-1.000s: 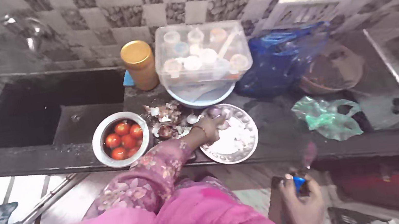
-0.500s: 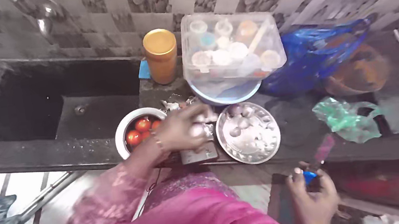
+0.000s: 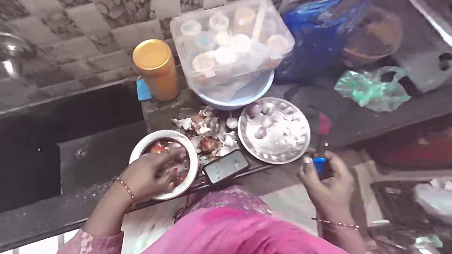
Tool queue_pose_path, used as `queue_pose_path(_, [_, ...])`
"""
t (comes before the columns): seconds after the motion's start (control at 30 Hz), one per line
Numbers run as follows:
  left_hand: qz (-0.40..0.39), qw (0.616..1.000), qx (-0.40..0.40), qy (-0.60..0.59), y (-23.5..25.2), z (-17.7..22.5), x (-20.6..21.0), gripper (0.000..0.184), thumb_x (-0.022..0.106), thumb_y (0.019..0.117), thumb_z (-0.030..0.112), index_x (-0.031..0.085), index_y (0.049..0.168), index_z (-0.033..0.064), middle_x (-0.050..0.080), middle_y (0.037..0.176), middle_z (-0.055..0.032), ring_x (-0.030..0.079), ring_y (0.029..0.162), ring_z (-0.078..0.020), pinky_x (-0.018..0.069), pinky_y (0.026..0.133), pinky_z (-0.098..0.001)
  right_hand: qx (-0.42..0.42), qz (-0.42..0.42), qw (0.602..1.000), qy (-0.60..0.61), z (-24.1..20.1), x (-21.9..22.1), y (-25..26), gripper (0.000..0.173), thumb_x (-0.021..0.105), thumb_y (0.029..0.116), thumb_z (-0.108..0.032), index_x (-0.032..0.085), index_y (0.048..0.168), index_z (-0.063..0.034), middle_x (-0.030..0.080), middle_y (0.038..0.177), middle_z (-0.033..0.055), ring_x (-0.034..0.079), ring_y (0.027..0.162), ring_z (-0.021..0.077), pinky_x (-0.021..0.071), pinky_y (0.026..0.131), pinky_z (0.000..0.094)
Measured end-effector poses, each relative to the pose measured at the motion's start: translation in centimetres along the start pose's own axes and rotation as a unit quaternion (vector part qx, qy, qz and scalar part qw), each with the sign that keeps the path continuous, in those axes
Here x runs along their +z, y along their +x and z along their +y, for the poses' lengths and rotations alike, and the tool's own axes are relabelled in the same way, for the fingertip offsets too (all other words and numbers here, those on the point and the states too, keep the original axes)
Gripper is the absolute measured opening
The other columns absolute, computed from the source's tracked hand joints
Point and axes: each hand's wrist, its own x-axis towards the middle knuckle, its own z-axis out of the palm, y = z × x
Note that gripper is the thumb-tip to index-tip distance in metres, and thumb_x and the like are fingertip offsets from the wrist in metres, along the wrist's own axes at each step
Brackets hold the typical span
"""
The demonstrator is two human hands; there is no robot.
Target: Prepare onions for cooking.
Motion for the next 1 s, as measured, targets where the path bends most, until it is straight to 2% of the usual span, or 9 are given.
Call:
queue_pose_path(0.13, [-0.002, 0.999, -0.024, 0.031, 0.4, 0.2, -1.2, 0.04, 0.064, 0.0984, 0.022, 0.065, 0.137, 0.0126, 0.072, 0.114, -0.0214, 0.07, 0.102, -0.0419, 0.0503, 0.091, -0.0672, 0.02, 0.013, 1.0, 0.003, 0.2, -0.3, -0.6, 0.035, 0.062, 0.0954, -0.019, 0.065, 0.11, 0.012, 0.067, 0.097, 0.0173, 0.063, 0.077, 0.008, 0.0549, 0.071, 0.0234])
queue_pose_path(0.23, [0.119, 0.99, 0.044, 0.066, 1.8, 0.7, -1.4, 0.036, 0.057, 0.0978, 0.028, 0.075, 0.104, -0.0023, 0.073, 0.103, -0.0229, 0.07, 0.097, -0.0432, 0.0523, 0.086, -0.066, 0.035, 0.03, 0.999, 0.002, 0.6, -0.8, -0.5, 0.032, 0.062, 0.0937, -0.018, 0.067, 0.11, 0.0089, 0.067, 0.097, 0.0156, 0.064, 0.076, 0.0092, 0.0559, 0.07, 0.0256])
queue_pose_path(0.33, [0.167, 0.975, 0.126, 0.071, 5.0, 2.8, -1.5, 0.039, 0.055, 0.0964, 0.032, 0.074, 0.094, -0.0012, 0.073, 0.096, -0.0182, 0.071, 0.093, -0.0378, 0.0548, 0.082, -0.0606, 0.034, 0.049, 0.998, -0.002, 1.2, -1.3, -0.2, 0.03, 0.063, 0.0908, -0.018, 0.069, 0.108, 0.006, 0.069, 0.098, 0.0134, 0.065, 0.079, 0.0084, 0.0562, 0.073, 0.0243])
queue_pose_path(0.47, [0.066, 0.981, 0.166, 0.071, 12.0, 9.5, -0.6, 0.027, 0.067, 0.0965, 0.018, 0.072, 0.12, 0.0037, 0.071, 0.117, -0.0177, 0.069, 0.109, -0.0365, 0.053, 0.093, -0.0604, 0.045, 0.057, 0.997, 0.016, 2.0, -2.3, 0.3, 0.034, 0.063, 0.0919, -0.019, 0.067, 0.11, 0.0089, 0.067, 0.096, 0.0138, 0.064, 0.075, 0.0081, 0.0561, 0.069, 0.0241])
queue_pose_path(0.63, [-0.115, 0.961, 0.154, 0.198, 23.8, 15.7, 4.2, 0.081, 0.082, 0.0853, 0.024, 0.043, 0.156, 0.0221, 0.035, 0.162, -0.0184, 0.037, 0.147, -0.0394, 0.0381, 0.113, -0.0589, 0.06, 0.078, 0.995, 0.027, 3.9, -4.5, 0.4, 0.035, 0.062, 0.0934, -0.021, 0.065, 0.11, 0.0099, 0.067, 0.097, 0.0132, 0.063, 0.073, 0.0053, 0.0555, 0.066, 0.022])
queue_pose_path(0.73, [-0.168, 0.946, 0.135, 0.244, 28.1, 17.9, 6.6, 0.089, 0.084, 0.0807, 0.015, 0.042, 0.157, 0.028, 0.028, 0.165, -0.0188, 0.028, 0.15, -0.0449, 0.0317, 0.115, -0.0641, 0.08, 0.103, 0.991, 0.028, 5.5, -6.3, 0.3, 0.038, 0.062, 0.093, -0.024, 0.066, 0.109, 0.0095, 0.067, 0.093, 0.0107, 0.061, 0.069, 0.0031, 0.0541, 0.062, 0.0203])
queue_pose_path(0.8, [-0.231, 0.934, 0.089, 0.258, 28.4, 21.6, 6.3, 0.082, 0.078, 0.0853, 0.005, 0.04, 0.157, 0.0167, 0.041, 0.154, -0.0257, 0.041, 0.14, -0.0476, 0.0378, 0.107, -0.065, 0.094, 0.121, 0.988, 0.02, 6.8, -7.5, 0.2, 0.038, 0.063, 0.0915, -0.025, 0.066, 0.109, 0.009, 0.067, 0.092, 0.0102, 0.06, 0.069, 0.0015, 0.0529, 0.063, 0.0177])
queue_pose_path(0.87, [-0.297, 0.915, 0.037, 0.272, 28.7, 23.8, 6.1, 0.084, 0.073, 0.0917, 0.008, 0.026, 0.161, 0.0096, 0.035, 0.158, -0.0272, 0.038, 0.143, -0.0467, 0.0351, 0.111, -0.0623, 0.108, 0.134, 0.985, 0.011, 8.1, -8.6, 0.1, 0.038, 0.063, 0.0917, -0.023, 0.066, 0.11, 0.0095, 0.067, 0.092, 0.0113, 0.06, 0.069, 0.0012, 0.0521, 0.063, 0.0171])
queue_pose_path(1.0, [-0.217, 0.928, 0.087, 0.29, 31.6, 17.3, 9.5, 0.082, 0.085, 0.0783, 0.031, 0.049, 0.151, 0.019, 0.03, 0.163, -0.021, 0.032, 0.147, -0.0467, 0.0311, 0.116, -0.063, 0.12, 0.129, 0.984, -0.007, 10.4, -10.3, 0.3, 0.038, 0.062, 0.0932, -0.023, 0.067, 0.112, 0.0092, 0.068, 0.094, 0.0142, 0.061, 0.072, 0.0053, 0.0532, 0.065, 0.0208])
